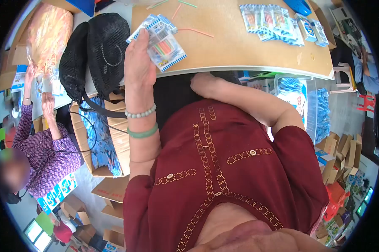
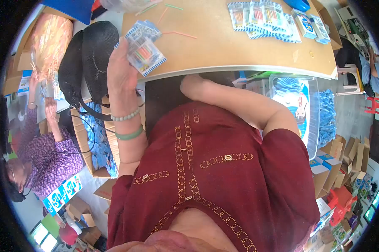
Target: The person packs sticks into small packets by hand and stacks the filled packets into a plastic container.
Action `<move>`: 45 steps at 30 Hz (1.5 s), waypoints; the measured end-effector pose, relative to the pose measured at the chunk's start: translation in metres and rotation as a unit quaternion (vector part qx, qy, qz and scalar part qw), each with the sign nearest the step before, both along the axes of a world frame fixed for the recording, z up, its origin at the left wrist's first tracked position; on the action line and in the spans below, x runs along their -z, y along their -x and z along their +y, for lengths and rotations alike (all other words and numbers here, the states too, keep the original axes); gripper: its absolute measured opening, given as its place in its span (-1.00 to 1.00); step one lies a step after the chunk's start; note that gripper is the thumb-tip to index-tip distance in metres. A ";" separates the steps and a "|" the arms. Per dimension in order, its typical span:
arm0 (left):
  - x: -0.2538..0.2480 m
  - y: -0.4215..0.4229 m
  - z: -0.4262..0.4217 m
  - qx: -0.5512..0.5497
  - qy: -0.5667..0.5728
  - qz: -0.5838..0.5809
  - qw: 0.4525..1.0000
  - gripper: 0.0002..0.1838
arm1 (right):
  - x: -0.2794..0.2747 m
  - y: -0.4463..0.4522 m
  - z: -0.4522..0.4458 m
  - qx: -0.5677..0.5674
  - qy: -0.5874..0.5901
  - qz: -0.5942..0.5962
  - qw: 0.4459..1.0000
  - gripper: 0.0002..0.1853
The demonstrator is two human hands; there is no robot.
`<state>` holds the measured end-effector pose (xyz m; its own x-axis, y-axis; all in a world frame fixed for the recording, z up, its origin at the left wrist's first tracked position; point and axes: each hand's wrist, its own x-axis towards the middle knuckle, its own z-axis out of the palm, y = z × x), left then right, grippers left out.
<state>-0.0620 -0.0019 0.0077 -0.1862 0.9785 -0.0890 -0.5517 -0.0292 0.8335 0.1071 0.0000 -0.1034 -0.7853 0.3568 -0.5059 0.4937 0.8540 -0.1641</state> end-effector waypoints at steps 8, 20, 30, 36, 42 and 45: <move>-0.003 0.026 -0.004 -0.055 0.017 0.005 0.998 -0.72 | 0.061 0.023 -0.001 0.005 -0.034 -0.143 0.989 -0.77; 0.003 0.021 0.003 -0.050 -0.012 0.066 0.997 -0.78 | -0.120 -0.027 0.004 0.098 0.052 0.337 0.935 -0.82; 0.031 -0.011 -0.007 -0.055 -0.087 0.296 0.950 -0.89 | -0.105 0.018 0.178 0.338 -0.238 0.214 0.885 -0.79; 0.034 0.010 -0.013 -0.027 -0.036 0.287 0.957 -0.90 | -0.109 0.010 0.180 0.312 -0.190 0.192 0.911 -0.79; 0.040 0.015 -0.011 -0.023 -0.032 0.190 0.981 -0.88 | -0.113 -0.006 0.178 0.305 -0.127 0.260 0.907 -0.81; 0.028 0.010 -0.011 -0.018 -0.027 0.160 0.987 -0.89 | -0.107 0.007 0.193 0.322 -0.158 0.333 0.872 -0.81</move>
<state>-0.0724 -0.0125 -0.0198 -0.2318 0.9722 0.0326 -0.2576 -0.0937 0.9617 0.1000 0.1930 0.0036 -0.4523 0.8716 0.1889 0.7728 0.4887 -0.4048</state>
